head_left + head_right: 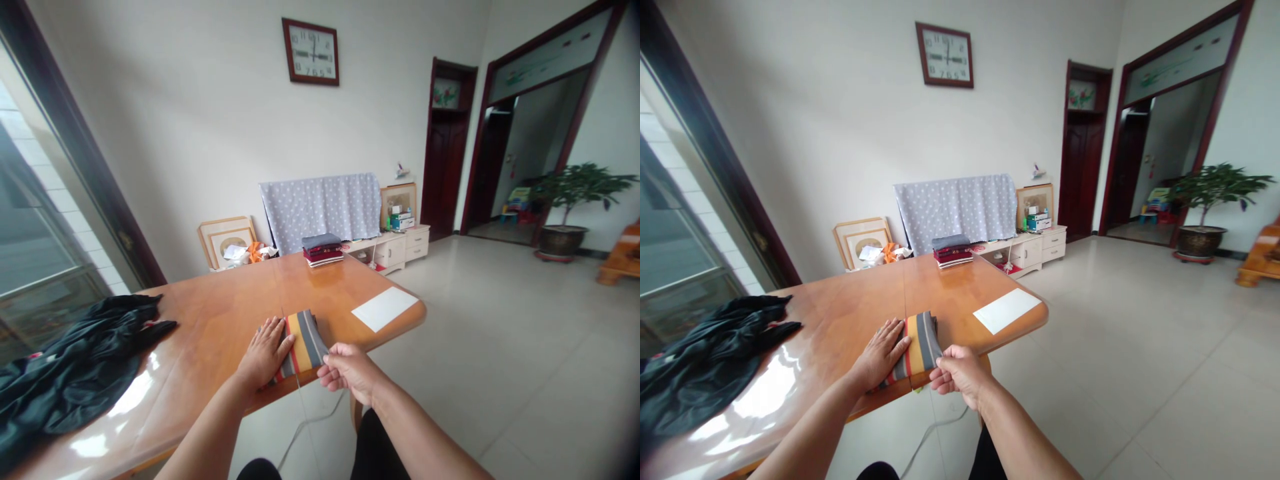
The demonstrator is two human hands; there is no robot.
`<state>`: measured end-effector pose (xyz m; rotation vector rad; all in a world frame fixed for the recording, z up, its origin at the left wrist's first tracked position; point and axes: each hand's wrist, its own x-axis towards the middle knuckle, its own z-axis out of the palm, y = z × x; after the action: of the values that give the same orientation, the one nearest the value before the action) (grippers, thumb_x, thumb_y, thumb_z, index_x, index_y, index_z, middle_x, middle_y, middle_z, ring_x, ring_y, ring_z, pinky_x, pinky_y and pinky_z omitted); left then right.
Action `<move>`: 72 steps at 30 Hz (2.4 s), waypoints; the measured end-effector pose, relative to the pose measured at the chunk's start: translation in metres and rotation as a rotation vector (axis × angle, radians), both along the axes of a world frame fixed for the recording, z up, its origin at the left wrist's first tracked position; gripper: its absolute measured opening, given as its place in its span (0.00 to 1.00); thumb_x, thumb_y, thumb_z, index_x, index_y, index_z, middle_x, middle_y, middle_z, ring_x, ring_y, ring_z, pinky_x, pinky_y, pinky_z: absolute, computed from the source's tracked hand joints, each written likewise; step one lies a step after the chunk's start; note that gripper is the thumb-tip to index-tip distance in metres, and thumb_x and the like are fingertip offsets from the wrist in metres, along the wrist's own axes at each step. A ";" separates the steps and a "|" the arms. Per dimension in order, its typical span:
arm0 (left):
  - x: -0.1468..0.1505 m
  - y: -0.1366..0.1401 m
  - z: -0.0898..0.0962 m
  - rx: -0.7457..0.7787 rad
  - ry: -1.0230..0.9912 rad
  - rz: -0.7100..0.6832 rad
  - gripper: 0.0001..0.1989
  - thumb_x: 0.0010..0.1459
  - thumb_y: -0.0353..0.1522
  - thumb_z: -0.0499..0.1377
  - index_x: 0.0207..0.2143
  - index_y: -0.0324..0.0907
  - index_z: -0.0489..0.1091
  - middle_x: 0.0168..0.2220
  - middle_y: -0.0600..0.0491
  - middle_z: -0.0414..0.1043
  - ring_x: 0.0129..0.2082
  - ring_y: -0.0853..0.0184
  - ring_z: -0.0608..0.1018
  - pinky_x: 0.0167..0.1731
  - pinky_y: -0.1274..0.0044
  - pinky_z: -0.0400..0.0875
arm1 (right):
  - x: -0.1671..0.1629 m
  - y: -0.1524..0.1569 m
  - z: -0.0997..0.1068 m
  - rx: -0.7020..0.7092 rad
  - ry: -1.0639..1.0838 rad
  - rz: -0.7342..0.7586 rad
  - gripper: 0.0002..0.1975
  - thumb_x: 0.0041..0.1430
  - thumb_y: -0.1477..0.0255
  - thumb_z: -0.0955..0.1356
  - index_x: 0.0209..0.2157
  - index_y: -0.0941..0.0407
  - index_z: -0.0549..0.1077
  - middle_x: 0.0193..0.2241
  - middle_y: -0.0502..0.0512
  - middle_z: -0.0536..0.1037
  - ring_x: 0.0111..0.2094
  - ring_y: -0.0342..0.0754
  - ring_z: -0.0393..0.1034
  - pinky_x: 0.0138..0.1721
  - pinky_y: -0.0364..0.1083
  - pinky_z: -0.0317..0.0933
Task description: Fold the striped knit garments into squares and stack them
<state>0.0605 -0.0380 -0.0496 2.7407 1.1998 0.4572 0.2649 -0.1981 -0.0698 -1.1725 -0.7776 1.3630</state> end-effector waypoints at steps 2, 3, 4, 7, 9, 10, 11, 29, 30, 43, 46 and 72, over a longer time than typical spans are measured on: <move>0.001 -0.001 0.000 0.005 0.002 0.013 0.38 0.67 0.54 0.43 0.69 0.39 0.55 0.71 0.43 0.51 0.72 0.55 0.47 0.69 0.58 0.44 | -0.002 -0.002 -0.002 0.008 0.004 -0.024 0.14 0.55 0.61 0.71 0.34 0.57 0.68 0.30 0.58 0.81 0.27 0.46 0.77 0.25 0.40 0.66; 0.001 -0.001 0.000 0.008 0.002 0.016 0.38 0.67 0.54 0.43 0.69 0.39 0.55 0.71 0.43 0.51 0.72 0.55 0.47 0.69 0.58 0.45 | -0.002 -0.003 -0.002 0.016 0.000 -0.029 0.15 0.55 0.61 0.71 0.35 0.57 0.68 0.30 0.58 0.81 0.27 0.46 0.77 0.25 0.41 0.66; 0.001 -0.001 0.000 0.013 0.001 0.017 0.38 0.67 0.54 0.43 0.69 0.39 0.55 0.71 0.43 0.51 0.72 0.55 0.48 0.69 0.58 0.45 | -0.003 -0.003 -0.003 0.025 -0.006 -0.030 0.15 0.56 0.60 0.71 0.35 0.57 0.69 0.31 0.59 0.81 0.27 0.46 0.77 0.26 0.41 0.66; 0.001 -0.002 0.000 0.027 -0.003 0.019 0.38 0.67 0.54 0.43 0.69 0.39 0.56 0.71 0.43 0.51 0.72 0.55 0.48 0.69 0.58 0.45 | -0.005 -0.003 -0.003 0.042 -0.047 -0.036 0.15 0.55 0.60 0.71 0.34 0.57 0.68 0.31 0.59 0.81 0.27 0.47 0.77 0.26 0.42 0.67; 0.001 -0.003 0.000 0.033 -0.002 0.019 0.38 0.67 0.54 0.43 0.69 0.39 0.56 0.71 0.43 0.50 0.72 0.55 0.48 0.69 0.58 0.44 | -0.007 -0.003 -0.001 0.036 -0.069 -0.051 0.14 0.55 0.62 0.71 0.33 0.57 0.68 0.30 0.59 0.81 0.27 0.47 0.77 0.26 0.42 0.67; 0.001 -0.003 0.000 0.034 -0.002 0.017 0.39 0.67 0.54 0.43 0.69 0.38 0.56 0.71 0.42 0.50 0.72 0.55 0.48 0.69 0.59 0.44 | -0.008 -0.003 0.000 0.030 -0.073 -0.058 0.14 0.55 0.62 0.71 0.33 0.57 0.68 0.30 0.58 0.81 0.26 0.47 0.77 0.26 0.42 0.66; 0.001 -0.004 0.001 0.032 -0.007 0.015 0.39 0.67 0.54 0.43 0.69 0.38 0.56 0.71 0.42 0.50 0.72 0.55 0.48 0.69 0.59 0.44 | -0.008 -0.003 0.002 0.021 -0.073 -0.060 0.13 0.55 0.62 0.70 0.33 0.57 0.68 0.30 0.58 0.81 0.26 0.47 0.77 0.26 0.42 0.66; -0.063 -0.004 0.039 -0.515 -1.018 0.431 0.27 0.59 0.48 0.54 0.49 0.36 0.71 0.47 0.40 0.77 0.43 0.58 0.80 0.38 0.70 0.75 | 0.010 0.013 0.023 0.134 -0.301 -0.290 0.23 0.53 0.50 0.71 0.35 0.57 0.74 0.28 0.55 0.78 0.25 0.45 0.73 0.24 0.42 0.65; -0.067 -0.006 0.037 -0.550 -1.017 0.438 0.25 0.59 0.46 0.55 0.48 0.36 0.71 0.45 0.40 0.77 0.41 0.59 0.80 0.36 0.72 0.74 | 0.007 0.017 0.029 0.163 -0.339 -0.301 0.22 0.53 0.50 0.70 0.35 0.57 0.74 0.28 0.55 0.79 0.26 0.45 0.73 0.25 0.42 0.65; -0.088 -0.038 0.024 -0.169 -0.245 0.377 0.12 0.57 0.38 0.57 0.36 0.49 0.80 0.41 0.49 0.80 0.41 0.58 0.77 0.37 0.72 0.62 | -0.097 0.076 0.083 0.411 -1.182 -0.072 0.13 0.61 0.60 0.63 0.27 0.53 0.69 0.24 0.49 0.76 0.29 0.46 0.69 0.30 0.43 0.55; -0.084 -0.046 0.025 -0.142 -0.230 0.388 0.12 0.58 0.39 0.55 0.35 0.49 0.79 0.41 0.49 0.80 0.42 0.56 0.76 0.41 0.69 0.61 | -0.116 0.092 0.081 0.283 -1.378 -0.003 0.18 0.59 0.53 0.65 0.26 0.52 0.68 0.24 0.52 0.76 0.28 0.48 0.69 0.28 0.44 0.50; -0.082 -0.049 0.035 -0.227 -0.174 0.167 0.08 0.51 0.30 0.54 0.26 0.45 0.74 0.32 0.51 0.78 0.37 0.58 0.76 0.42 0.68 0.59 | -0.100 0.111 0.065 0.457 -1.238 0.065 0.11 0.61 0.68 0.63 0.33 0.53 0.78 0.32 0.53 0.79 0.35 0.47 0.73 0.39 0.42 0.63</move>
<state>-0.0217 -0.0868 -0.0151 2.3705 1.3496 0.5290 0.1651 -0.0867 -0.0046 -1.5526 -1.8706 0.3050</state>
